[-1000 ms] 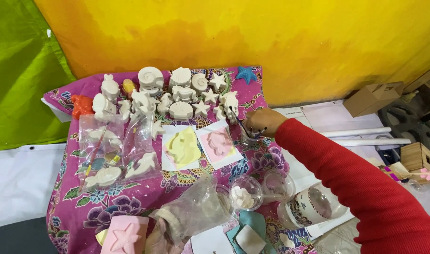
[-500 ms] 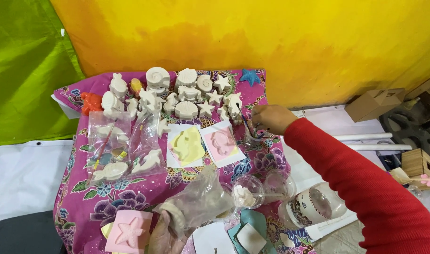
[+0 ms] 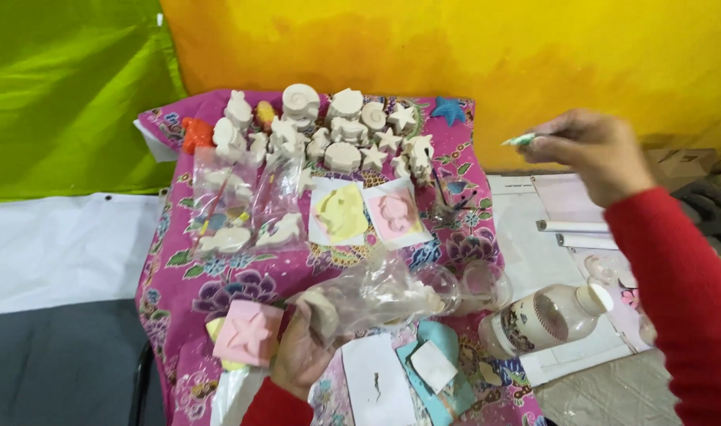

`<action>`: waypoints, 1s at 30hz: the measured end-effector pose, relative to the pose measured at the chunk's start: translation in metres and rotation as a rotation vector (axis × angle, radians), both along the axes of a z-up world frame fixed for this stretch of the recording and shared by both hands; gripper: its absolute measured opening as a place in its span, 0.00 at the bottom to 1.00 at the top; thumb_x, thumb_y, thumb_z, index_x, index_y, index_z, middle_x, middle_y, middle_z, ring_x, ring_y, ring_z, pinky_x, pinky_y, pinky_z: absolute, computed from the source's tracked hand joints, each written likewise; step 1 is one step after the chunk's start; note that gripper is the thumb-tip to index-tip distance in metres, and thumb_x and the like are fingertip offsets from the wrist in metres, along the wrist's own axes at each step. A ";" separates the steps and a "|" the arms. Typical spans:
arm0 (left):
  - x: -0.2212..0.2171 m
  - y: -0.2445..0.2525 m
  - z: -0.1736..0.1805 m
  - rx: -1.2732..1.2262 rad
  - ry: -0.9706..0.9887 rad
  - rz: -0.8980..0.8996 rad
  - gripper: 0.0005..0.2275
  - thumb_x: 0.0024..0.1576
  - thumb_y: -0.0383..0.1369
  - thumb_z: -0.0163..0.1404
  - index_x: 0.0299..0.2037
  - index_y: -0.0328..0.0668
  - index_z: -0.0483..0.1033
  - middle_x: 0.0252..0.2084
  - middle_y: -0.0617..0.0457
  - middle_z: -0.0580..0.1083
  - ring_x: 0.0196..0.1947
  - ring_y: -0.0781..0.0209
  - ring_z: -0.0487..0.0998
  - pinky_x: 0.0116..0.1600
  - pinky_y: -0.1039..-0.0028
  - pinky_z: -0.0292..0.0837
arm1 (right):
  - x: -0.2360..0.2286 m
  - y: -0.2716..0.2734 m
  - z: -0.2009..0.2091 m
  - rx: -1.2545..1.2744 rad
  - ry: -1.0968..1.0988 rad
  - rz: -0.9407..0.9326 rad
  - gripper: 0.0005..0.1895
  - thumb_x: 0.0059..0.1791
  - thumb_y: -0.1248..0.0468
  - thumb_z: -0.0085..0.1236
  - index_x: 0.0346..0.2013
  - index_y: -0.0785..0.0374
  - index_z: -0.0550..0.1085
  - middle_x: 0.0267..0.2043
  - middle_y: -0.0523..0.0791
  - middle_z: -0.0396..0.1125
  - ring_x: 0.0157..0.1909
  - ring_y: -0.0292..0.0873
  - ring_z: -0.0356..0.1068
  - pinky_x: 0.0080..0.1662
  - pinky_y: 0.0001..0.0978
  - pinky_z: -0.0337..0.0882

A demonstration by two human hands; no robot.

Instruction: A person is removing paper backings and sanding the edges of small white plaster or clay casts on a table.

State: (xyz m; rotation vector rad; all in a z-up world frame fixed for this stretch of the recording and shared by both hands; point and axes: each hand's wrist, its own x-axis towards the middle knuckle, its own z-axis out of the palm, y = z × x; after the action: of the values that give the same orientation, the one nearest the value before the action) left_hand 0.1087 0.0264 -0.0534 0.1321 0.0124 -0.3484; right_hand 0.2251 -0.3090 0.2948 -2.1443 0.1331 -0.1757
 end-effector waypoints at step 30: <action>-0.089 -0.009 -0.011 0.398 -0.008 -0.051 0.33 0.55 0.62 0.43 0.66 0.54 0.63 0.54 0.37 0.78 0.59 0.38 0.77 0.51 0.51 0.80 | -0.179 0.105 -0.132 0.245 0.171 0.250 0.08 0.49 0.70 0.61 0.38 0.77 0.78 0.16 0.49 0.61 0.14 0.36 0.53 0.17 0.24 0.52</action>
State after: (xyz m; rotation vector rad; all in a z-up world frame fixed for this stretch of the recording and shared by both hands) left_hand 0.0198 0.0175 -0.0646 0.5286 0.0712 -0.3939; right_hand 0.0456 -0.2040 0.1630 -1.9090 -0.0155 0.1632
